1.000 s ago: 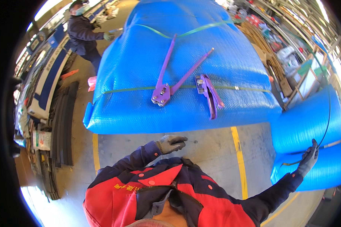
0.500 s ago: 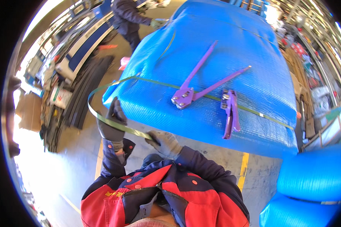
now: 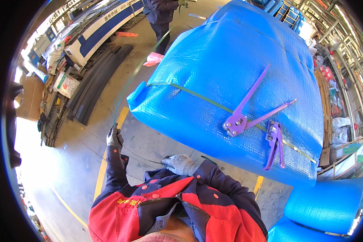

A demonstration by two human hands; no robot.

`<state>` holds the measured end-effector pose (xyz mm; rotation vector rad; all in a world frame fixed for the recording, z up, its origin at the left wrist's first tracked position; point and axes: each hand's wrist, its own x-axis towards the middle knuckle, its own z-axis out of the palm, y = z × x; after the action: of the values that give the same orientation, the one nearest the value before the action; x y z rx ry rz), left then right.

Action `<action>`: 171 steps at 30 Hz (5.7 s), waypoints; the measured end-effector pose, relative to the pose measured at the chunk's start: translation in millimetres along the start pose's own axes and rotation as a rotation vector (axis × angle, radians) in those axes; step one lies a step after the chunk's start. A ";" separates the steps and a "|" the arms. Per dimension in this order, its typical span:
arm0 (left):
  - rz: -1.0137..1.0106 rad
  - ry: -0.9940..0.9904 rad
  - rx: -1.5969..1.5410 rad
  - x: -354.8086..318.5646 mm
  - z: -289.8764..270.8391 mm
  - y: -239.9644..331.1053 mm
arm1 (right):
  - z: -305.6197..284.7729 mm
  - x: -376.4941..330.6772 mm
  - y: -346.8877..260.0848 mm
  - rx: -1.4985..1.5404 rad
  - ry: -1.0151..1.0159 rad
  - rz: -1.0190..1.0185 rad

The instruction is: The person secures a large blue-wrapped bundle using green straps and purple ratchet tensioners. They thread the straps around the bundle, engage the ratchets, and tighten them while a coworker assists by holding the bundle and adjusting straps.

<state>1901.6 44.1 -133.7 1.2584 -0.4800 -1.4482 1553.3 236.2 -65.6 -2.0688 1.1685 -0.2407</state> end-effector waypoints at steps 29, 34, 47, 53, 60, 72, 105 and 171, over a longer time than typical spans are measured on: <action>-0.173 -0.798 -0.879 223.9 50.1 178.4 | -14.1 136.5 -3.4 0.884 0.020 0.280; -0.201 -0.844 -0.968 269.2 60.8 203.5 | -34.4 103.3 -24.6 1.196 -0.022 0.545; -0.213 -0.790 -0.825 279.4 175.6 176.5 | -20.8 124.5 -78.3 1.172 0.088 0.256; -0.148 -0.638 -0.713 275.9 172.4 172.9 | -11.8 112.5 -64.3 1.461 0.295 0.532; -0.138 -0.517 -0.427 270.0 162.2 172.5 | -13.1 95.2 -49.1 0.798 0.390 0.454; -0.271 -0.503 -0.481 269.8 143.8 161.8 | -7.8 63.0 -48.2 0.693 0.296 0.327; -0.063 -0.433 1.108 301.4 23.1 1.1 | -35.8 -110.5 109.2 -0.901 1.283 1.325; 0.675 -0.043 1.354 316.1 4.0 69.7 | -127.2 -264.1 34.2 0.662 0.638 0.555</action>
<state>1983.5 -259.8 -209.4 1.7642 -1.8905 -0.4402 1318.7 372.6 50.3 -1.0537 1.6909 -0.9158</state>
